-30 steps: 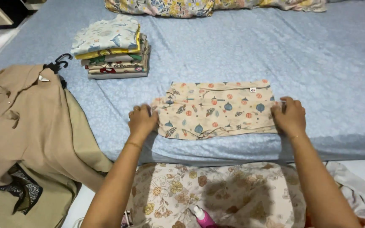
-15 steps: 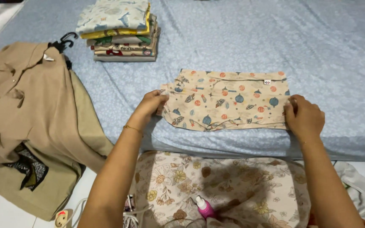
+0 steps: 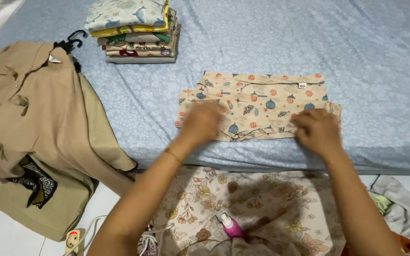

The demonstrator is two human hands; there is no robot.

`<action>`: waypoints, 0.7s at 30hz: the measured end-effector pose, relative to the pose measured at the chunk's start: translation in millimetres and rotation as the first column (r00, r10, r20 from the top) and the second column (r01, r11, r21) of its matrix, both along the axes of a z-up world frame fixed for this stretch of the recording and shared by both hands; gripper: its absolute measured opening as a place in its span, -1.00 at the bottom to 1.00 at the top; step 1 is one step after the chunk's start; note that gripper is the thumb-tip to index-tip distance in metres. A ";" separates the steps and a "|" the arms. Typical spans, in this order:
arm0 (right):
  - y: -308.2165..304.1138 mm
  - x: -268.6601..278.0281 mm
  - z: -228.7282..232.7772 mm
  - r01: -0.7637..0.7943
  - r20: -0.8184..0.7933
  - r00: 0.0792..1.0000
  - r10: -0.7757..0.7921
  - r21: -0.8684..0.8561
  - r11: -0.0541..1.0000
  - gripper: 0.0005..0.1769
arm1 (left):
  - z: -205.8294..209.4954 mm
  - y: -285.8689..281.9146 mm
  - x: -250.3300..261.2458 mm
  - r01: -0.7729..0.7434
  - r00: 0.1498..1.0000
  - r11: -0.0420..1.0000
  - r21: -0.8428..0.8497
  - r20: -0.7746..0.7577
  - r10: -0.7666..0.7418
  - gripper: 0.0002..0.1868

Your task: Ironing and folding a small patterned garment on a bed

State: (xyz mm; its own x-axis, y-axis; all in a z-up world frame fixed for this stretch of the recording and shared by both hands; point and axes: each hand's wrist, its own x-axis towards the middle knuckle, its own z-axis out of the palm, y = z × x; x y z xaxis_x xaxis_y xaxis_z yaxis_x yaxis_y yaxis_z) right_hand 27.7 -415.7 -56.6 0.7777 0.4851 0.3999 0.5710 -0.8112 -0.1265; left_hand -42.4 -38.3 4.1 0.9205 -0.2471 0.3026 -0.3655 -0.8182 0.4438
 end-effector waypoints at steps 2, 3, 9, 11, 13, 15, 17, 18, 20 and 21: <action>-28.3 2.7 -4.7 0.064 0.046 0.997 -0.064 0.003 0.998 -0.57 | 2.9 -25.2 -17.4 0.230 0.961 0.952 0.204 0.105 -0.255 -0.85; -43.7 3.2 -6.8 0.124 0.094 0.988 -0.124 0.007 0.992 -0.56 | 3.9 -38.8 -26.9 0.409 0.851 0.813 0.415 0.150 -0.504 -0.81; -101.9 4.0 -12.3 0.267 -0.136 0.959 -0.247 0.155 0.951 -0.74 | -17.8 -49.6 5.8 0.216 0.866 0.563 0.798 0.110 -0.488 -0.72; -100.2 5.9 -2.8 0.278 -0.172 0.952 -0.253 0.141 0.950 -0.76 | -6.1 -51.8 4.4 0.211 0.880 0.485 0.849 0.051 -0.472 -0.67; -90.5 4.8 12.6 0.282 -0.207 0.945 -0.252 0.129 0.951 -0.77 | -3.9 -50.8 6.3 0.202 0.896 0.402 0.893 -0.004 -0.443 -0.62; -73.1 -0.4 33.2 0.428 -0.333 0.869 -0.367 0.133 0.894 -0.68 | -11.7 -47.1 10.4 0.059 0.877 0.495 0.867 0.192 -0.441 -0.55; -74.3 3.0 33.7 0.388 -0.252 0.911 -0.327 0.247 0.888 -0.74 | -6.3 -46.0 9.7 0.011 0.882 0.540 0.842 0.246 -0.401 -0.67; -74.3 5.2 34.2 0.332 -0.162 0.942 -0.293 0.352 0.875 -0.78 | -3.2 -44.9 9.8 -0.040 0.886 0.584 0.811 0.300 -0.355 -0.74; -66.1 3.3 37.6 0.408 -0.232 0.905 -0.356 0.242 0.880 -0.71 | -0.9 -44.8 11.1 0.005 0.891 0.573 0.820 0.257 -0.375 -0.76; -62.2 2.6 39.6 0.471 -0.291 0.859 -0.422 0.121 0.874 -0.64 | 0.1 -44.9 12.1 0.048 0.895 0.564 0.824 0.215 -0.391 -0.77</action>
State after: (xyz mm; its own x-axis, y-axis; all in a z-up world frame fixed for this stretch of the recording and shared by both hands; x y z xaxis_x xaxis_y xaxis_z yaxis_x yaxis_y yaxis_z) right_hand 30.3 -478.0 -17.0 0.9773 -0.0009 0.2121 0.0825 -0.9194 -0.3845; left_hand -30.3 -83.2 4.2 0.6773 -0.7196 0.1532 -0.5636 -0.6413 -0.5206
